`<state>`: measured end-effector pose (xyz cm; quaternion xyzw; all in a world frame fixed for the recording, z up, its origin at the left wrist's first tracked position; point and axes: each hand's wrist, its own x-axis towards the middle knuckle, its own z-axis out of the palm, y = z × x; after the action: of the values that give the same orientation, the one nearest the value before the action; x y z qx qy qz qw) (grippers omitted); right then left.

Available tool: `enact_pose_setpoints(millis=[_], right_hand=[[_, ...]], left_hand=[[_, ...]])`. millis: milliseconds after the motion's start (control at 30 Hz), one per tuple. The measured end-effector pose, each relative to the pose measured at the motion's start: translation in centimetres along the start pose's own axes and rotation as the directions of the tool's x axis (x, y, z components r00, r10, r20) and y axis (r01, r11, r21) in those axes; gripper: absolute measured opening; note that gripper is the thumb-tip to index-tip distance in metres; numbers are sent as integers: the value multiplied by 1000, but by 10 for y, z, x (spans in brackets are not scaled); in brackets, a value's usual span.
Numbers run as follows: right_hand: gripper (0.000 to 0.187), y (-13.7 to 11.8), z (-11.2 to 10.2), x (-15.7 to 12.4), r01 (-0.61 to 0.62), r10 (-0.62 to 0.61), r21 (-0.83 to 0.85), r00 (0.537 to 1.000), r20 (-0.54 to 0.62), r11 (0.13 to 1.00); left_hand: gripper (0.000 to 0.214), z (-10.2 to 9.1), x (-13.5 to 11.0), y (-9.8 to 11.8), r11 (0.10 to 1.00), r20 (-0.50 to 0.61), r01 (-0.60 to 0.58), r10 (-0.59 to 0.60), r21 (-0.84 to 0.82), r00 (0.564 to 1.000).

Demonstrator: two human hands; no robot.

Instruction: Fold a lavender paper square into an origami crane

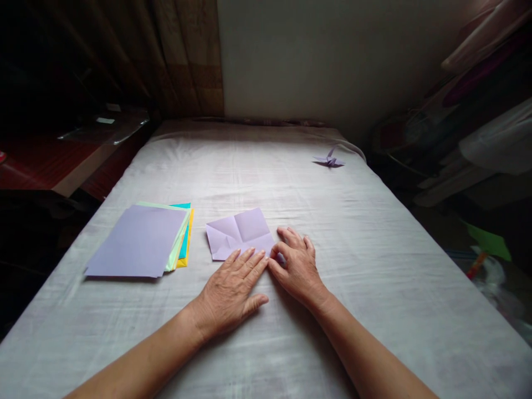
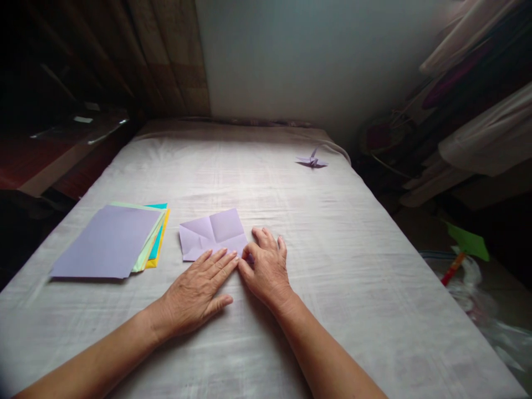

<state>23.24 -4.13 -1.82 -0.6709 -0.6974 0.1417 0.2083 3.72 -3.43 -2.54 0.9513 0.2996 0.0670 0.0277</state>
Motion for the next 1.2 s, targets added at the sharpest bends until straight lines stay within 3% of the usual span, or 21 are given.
enact_pose_setpoints(millis=[200,600,833,1000,1200], right_hand=[[9,-2,-2,0,-4,4,-2,1000,10,1000],[7,-3,-4,0,-17,17,2,999,29,1000],[6,0,-2,0,0,-1,9,1000,15,1000],[6,-1,-2,0,5,-5,12,1000,8,1000],[6,0,0,0,26,-26,3,999,-25,1000]], left_hand=[[71,-1,-11,-13,1000,21,17,-17,8,1000],[70,-11,-48,-45,988,-55,23,-15,154,998],[72,-11,-64,-51,981,-38,84,-78,175,996],[64,-19,-55,-46,978,-77,119,-107,172,991],[51,-14,-13,-17,963,-156,248,-230,105,960]])
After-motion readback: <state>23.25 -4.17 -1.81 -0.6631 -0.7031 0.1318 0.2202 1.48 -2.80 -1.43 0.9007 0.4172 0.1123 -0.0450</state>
